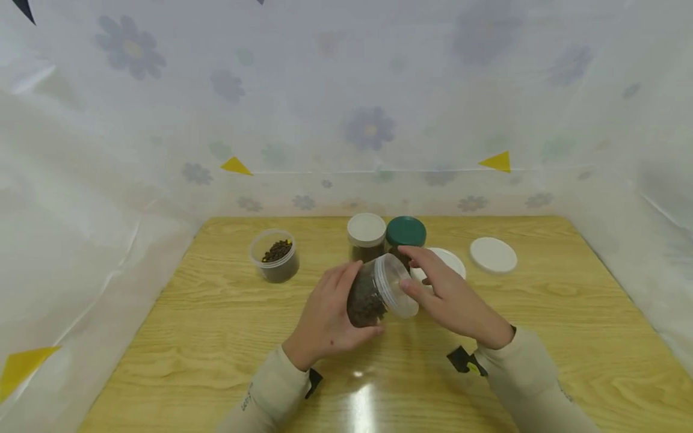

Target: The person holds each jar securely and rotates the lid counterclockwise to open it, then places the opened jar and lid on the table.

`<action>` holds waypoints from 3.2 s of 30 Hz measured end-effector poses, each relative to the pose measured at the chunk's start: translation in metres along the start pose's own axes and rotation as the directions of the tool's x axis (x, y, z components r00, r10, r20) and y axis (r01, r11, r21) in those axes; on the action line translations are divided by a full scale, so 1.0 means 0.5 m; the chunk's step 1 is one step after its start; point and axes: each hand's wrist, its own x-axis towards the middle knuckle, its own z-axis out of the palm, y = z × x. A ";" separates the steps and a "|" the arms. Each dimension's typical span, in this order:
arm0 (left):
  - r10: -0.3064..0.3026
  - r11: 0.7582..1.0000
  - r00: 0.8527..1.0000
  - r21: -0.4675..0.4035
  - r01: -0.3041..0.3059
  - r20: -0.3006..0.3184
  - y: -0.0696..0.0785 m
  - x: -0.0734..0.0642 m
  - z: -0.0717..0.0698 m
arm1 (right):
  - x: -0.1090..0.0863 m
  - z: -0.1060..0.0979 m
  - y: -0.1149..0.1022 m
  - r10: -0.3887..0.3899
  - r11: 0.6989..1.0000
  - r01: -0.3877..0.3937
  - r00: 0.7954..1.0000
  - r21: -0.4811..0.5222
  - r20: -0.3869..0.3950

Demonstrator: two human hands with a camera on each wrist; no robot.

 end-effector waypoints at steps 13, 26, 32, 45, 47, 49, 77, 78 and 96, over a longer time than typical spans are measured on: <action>0.016 0.999 1.000 0.031 -0.015 -0.013 0.009 0.002 0.006 | -0.001 -0.001 -0.021 0.268 0.960 -0.255 0.957 -0.112 0.113; -0.009 1.000 1.000 -0.028 0.009 -0.004 0.013 0.001 -0.003 | -0.007 -0.003 -0.002 -0.063 0.994 0.071 0.993 -0.085 0.096; -0.005 1.000 1.000 -0.018 0.005 -0.006 0.012 0.003 -0.002 | -0.008 -0.003 0.009 -0.114 0.990 0.121 0.989 -0.072 0.089; -0.030 0.998 1.000 -0.048 0.030 -0.002 0.010 0.006 0.002 | -0.012 -0.011 0.004 -0.001 1.000 0.000 0.998 0.001 0.062; -0.043 0.998 0.999 -0.052 0.043 0.001 0.011 0.007 0.001 | -0.011 -0.013 0.004 0.039 0.999 -0.040 0.998 0.019 0.048; -0.053 0.998 0.999 -0.046 0.053 0.007 0.011 0.006 0.000 | -0.009 -0.015 0.002 0.078 0.997 -0.079 0.996 0.016 0.043; -0.018 0.999 1.000 -0.031 0.018 0.008 0.005 0.001 0.000 | 0.003 -0.014 0.001 -0.011 1.000 0.014 0.981 -0.012 0.192; -0.019 0.999 1.000 -0.031 0.019 0.008 0.005 0.001 -0.001 | 0.002 -0.014 0.002 -0.039 0.999 0.040 0.982 -0.007 0.185; -0.035 0.999 0.999 -0.038 0.035 -0.006 0.002 0.000 0.004 | -0.001 -0.016 0.005 -0.054 0.999 0.052 0.983 0.015 0.173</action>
